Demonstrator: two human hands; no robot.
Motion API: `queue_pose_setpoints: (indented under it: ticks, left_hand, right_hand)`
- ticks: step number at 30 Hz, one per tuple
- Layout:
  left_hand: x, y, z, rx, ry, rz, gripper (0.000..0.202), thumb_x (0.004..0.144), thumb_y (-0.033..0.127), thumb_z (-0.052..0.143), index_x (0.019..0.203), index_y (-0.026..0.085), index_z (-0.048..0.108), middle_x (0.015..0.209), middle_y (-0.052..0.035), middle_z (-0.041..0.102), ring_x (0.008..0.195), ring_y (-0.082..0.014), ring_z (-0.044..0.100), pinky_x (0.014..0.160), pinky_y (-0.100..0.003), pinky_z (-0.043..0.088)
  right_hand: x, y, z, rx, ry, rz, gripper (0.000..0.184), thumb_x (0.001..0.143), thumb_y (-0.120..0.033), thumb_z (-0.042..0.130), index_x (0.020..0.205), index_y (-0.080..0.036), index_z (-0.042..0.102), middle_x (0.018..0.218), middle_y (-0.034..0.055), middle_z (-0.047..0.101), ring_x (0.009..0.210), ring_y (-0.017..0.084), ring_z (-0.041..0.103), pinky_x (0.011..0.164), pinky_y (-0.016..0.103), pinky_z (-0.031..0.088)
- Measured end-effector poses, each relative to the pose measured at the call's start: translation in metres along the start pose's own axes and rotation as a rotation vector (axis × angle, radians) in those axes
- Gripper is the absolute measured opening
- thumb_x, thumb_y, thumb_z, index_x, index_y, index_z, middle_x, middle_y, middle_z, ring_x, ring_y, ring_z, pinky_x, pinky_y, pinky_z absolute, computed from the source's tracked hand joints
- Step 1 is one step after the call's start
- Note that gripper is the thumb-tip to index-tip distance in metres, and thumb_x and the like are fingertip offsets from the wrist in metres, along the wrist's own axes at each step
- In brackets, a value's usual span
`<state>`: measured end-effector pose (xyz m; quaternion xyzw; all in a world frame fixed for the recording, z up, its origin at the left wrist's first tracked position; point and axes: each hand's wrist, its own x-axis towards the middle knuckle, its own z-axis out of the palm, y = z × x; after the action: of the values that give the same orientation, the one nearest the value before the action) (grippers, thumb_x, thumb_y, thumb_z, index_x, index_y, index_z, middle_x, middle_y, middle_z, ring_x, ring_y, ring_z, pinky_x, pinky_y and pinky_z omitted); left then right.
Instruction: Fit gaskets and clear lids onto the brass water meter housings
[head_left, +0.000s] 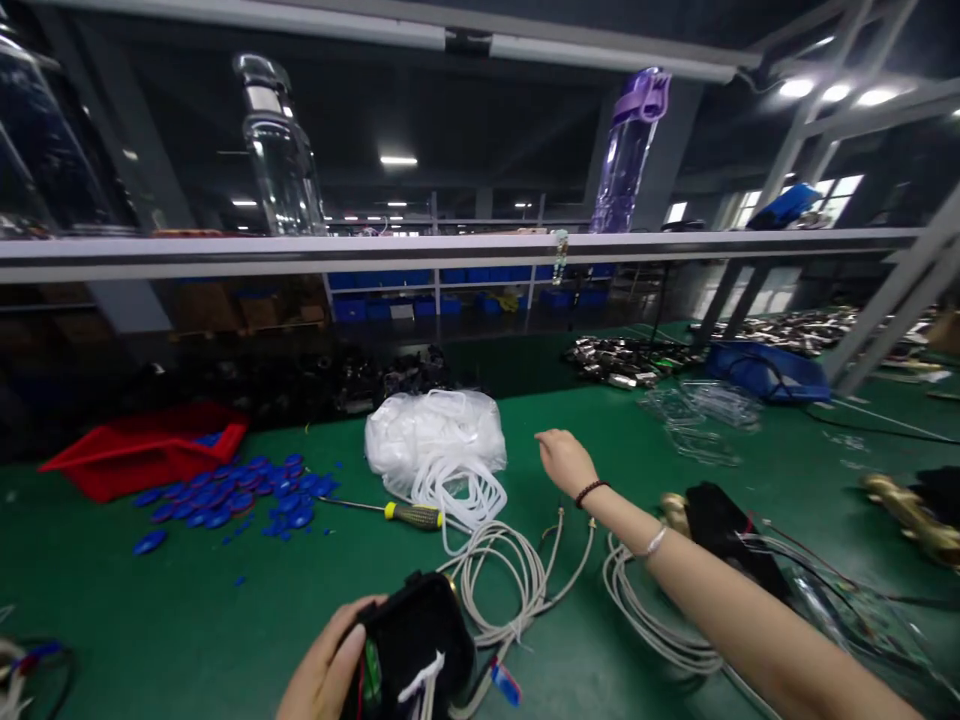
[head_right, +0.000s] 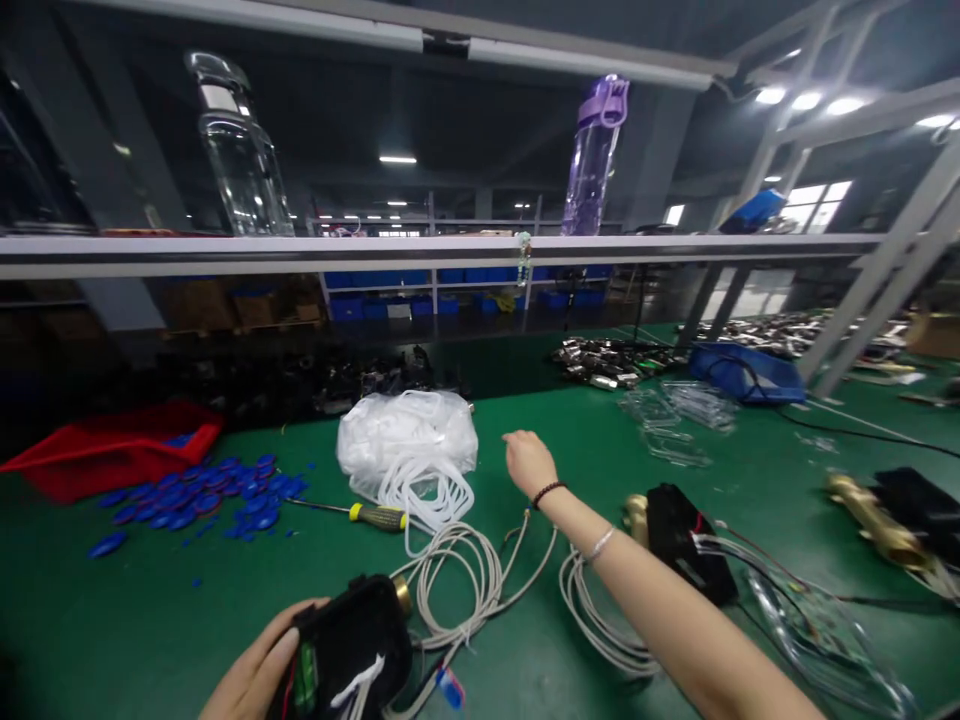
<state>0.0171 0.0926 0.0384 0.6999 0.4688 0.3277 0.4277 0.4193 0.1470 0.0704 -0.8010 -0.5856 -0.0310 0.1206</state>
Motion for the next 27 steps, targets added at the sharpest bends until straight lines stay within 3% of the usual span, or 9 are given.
queue_pose_setpoints:
  ticks: [4,7,10,16,19,21,24,25,27]
  left_hand:
    - [0.009,0.023,0.017,-0.002,-0.081,0.087,0.043,0.084,0.048,0.043,0.106,0.02,0.067,0.109,-0.0085,0.069,0.105,-0.0242,0.062,0.1,-0.04,0.044]
    - [0.007,0.03,0.021,-0.027,-0.079,0.106,0.041,0.083,0.043,0.046,0.11,0.019,0.065,0.113,-0.0098,0.067,0.109,-0.0242,0.06,0.1,-0.04,0.042]
    - [-0.012,0.022,0.01,-0.03,-0.018,0.051,0.047,0.082,0.042,0.049,0.122,0.017,0.057,0.12,-0.0119,0.063,0.112,-0.0243,0.058,0.099,-0.04,0.043]
    - [-0.088,-0.008,-0.011,-0.021,0.208,-0.14,0.047,0.084,0.047,0.044,0.115,0.014,0.059,0.11,-0.0145,0.066,0.099,-0.0255,0.062,0.089,-0.042,0.049]
    - [-0.119,-0.006,-0.006,-0.009,0.414,-0.157,0.044,0.083,0.05,0.049,0.11,0.017,0.061,0.11,-0.0134,0.064,0.097,-0.025,0.062,0.088,-0.04,0.05]
    - [-0.133,0.006,0.0,-0.02,0.473,-0.062,0.053,0.081,0.056,0.053,0.119,0.019,0.055,0.121,-0.0149,0.057,0.103,-0.0261,0.059,0.09,-0.041,0.049]
    - [-0.143,0.031,0.008,-0.086,0.39,0.166,0.096,0.063,0.074,0.061,0.139,0.021,0.032,0.141,-0.0192,0.036,0.117,-0.0323,0.051,0.095,-0.043,0.046]
    - [-0.145,0.038,0.01,-0.13,0.289,0.191,0.104,0.059,0.077,0.061,0.141,0.021,0.029,0.14,-0.0199,0.037,0.112,-0.0321,0.053,0.091,-0.042,0.048]
    - [-0.148,0.049,0.012,-0.212,0.015,0.079,0.092,0.063,0.075,0.059,0.133,0.018,0.043,0.116,-0.0169,0.058,0.085,-0.0242,0.062,0.073,-0.033,0.053]
  right_hand:
    - [-0.029,-0.067,0.027,0.158,-0.113,-0.204,0.023,0.092,-0.033,0.055,0.106,-0.015,0.06,0.108,0.0062,0.061,0.094,0.019,0.06,0.083,0.04,0.051]
    - [-0.042,-0.098,0.045,0.222,-0.141,-0.151,0.024,0.091,-0.033,0.058,0.107,-0.014,0.059,0.107,0.0067,0.061,0.092,0.019,0.06,0.08,0.04,0.052]
    - [-0.045,-0.105,0.048,0.298,-0.103,-0.042,0.025,0.091,-0.031,0.058,0.108,-0.014,0.058,0.107,0.0073,0.06,0.09,0.019,0.061,0.078,0.038,0.053]
    - [-0.055,-0.094,0.003,0.577,0.233,0.037,0.023,0.093,-0.033,0.053,0.104,-0.014,0.057,0.099,0.0055,0.06,0.084,0.017,0.06,0.075,0.037,0.052]
    - [-0.101,-0.102,-0.035,0.735,0.437,-0.041,0.034,0.096,-0.039,0.04,0.108,-0.012,0.056,0.098,0.0105,0.058,0.075,0.017,0.058,0.069,0.036,0.051]
    - [-0.149,-0.117,-0.058,0.82,0.468,-0.174,0.037,0.092,-0.047,0.043,0.104,-0.016,0.06,0.091,0.0083,0.06,0.065,0.016,0.056,0.057,0.032,0.05]
    - [-0.223,-0.142,-0.078,0.927,0.217,-0.589,0.014,0.087,-0.031,0.058,0.096,-0.026,0.068,0.08,0.0031,0.064,0.064,0.015,0.058,0.052,0.025,0.048]
    - [-0.243,-0.149,-0.079,0.954,0.068,-0.707,0.017,0.088,-0.023,0.056,0.101,-0.027,0.068,0.08,0.0027,0.064,0.066,0.015,0.06,0.055,0.023,0.049]
    - [-0.272,-0.156,-0.074,1.011,-0.07,-0.716,0.02,0.088,-0.018,0.055,0.101,-0.027,0.068,0.078,0.0019,0.065,0.067,0.013,0.061,0.057,0.021,0.05]
